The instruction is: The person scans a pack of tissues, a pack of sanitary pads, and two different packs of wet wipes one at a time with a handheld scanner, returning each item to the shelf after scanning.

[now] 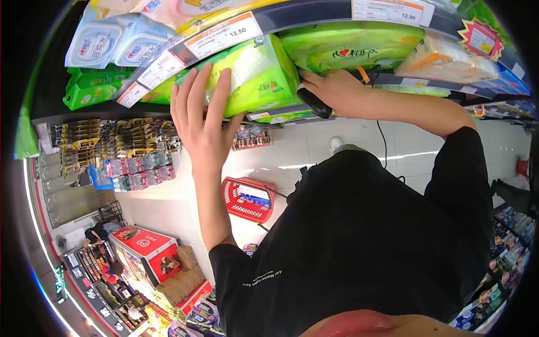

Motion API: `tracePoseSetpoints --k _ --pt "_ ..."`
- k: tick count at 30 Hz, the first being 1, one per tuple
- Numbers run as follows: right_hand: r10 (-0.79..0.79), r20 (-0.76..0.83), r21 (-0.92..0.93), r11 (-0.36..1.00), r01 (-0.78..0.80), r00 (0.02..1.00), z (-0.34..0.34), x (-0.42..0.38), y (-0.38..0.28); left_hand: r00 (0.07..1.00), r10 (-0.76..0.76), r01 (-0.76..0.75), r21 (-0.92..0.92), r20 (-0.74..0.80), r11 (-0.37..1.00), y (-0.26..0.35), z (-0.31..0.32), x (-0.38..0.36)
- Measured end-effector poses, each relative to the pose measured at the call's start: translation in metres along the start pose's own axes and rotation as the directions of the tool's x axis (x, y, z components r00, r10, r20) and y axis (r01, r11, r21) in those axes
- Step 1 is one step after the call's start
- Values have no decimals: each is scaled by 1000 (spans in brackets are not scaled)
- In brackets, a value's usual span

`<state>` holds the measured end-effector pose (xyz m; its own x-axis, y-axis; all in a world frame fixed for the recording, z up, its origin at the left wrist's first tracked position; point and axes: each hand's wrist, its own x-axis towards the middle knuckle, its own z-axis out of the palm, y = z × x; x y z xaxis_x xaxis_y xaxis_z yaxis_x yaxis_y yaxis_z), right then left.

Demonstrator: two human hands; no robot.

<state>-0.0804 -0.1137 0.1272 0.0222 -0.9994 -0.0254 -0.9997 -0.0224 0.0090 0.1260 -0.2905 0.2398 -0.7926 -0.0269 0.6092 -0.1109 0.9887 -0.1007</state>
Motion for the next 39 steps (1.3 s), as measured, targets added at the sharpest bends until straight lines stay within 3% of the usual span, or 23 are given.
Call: tracePoseSetpoints --k 3,7,9,13,17,19,20,22,25,31,33,34,37,39 --pt "59 -20 26 998 -58 998 12 3 -4 995 94 -91 62 -45 994 -10 18 6" --pt "49 -34 62 997 -46 998 -1 -2 -8 981 114 -72 251 -155 965 4 34 5" --pt "62 0 86 994 -61 998 0 -1 -7 919 108 25 331 -379 943 7 52 1" --pt "57 6 83 995 -57 998 1 -4 -8 979 55 -30 130 -196 991 -1 101 -4" --pt "54 -66 101 994 -47 996 15 0 -4 976 114 -80 183 -188 980 14 148 -30" --pt "66 -76 123 991 -56 995 16 0 -4 997 -46 44 -20 -69 999 23 154 -53" --pt "68 -86 84 995 -61 994 13 -2 -6 997 -34 32 -27 -65 999 23 157 -59" --pt "64 -142 91 994 -52 988 14 -6 -6 986 -158 164 -133 51 977 24 163 -65" --pt "76 -61 188 980 -63 995 12 -13 -3 979 -200 205 -205 46 957 15 168 -66" --pt "88 -62 239 968 -71 994 18 -9 -5 957 -278 290 -217 87 932 18 165 -73" --pt "71 -67 264 963 -51 995 19 -8 -4 881 -450 417 -214 -144 884 17 162 -73" --pt "66 -64 289 956 -44 996 20 -7 -3 772 -615 541 -345 -159 767 19 155 -68" --pt "58 -67 300 953 -35 996 20 -8 -2 709 -694 590 -432 -127 682 34 151 -52" --pt "41 -69 299 954 -19 997 26 -8 -2 721 -686 581 -459 -93 673 45 162 -49"
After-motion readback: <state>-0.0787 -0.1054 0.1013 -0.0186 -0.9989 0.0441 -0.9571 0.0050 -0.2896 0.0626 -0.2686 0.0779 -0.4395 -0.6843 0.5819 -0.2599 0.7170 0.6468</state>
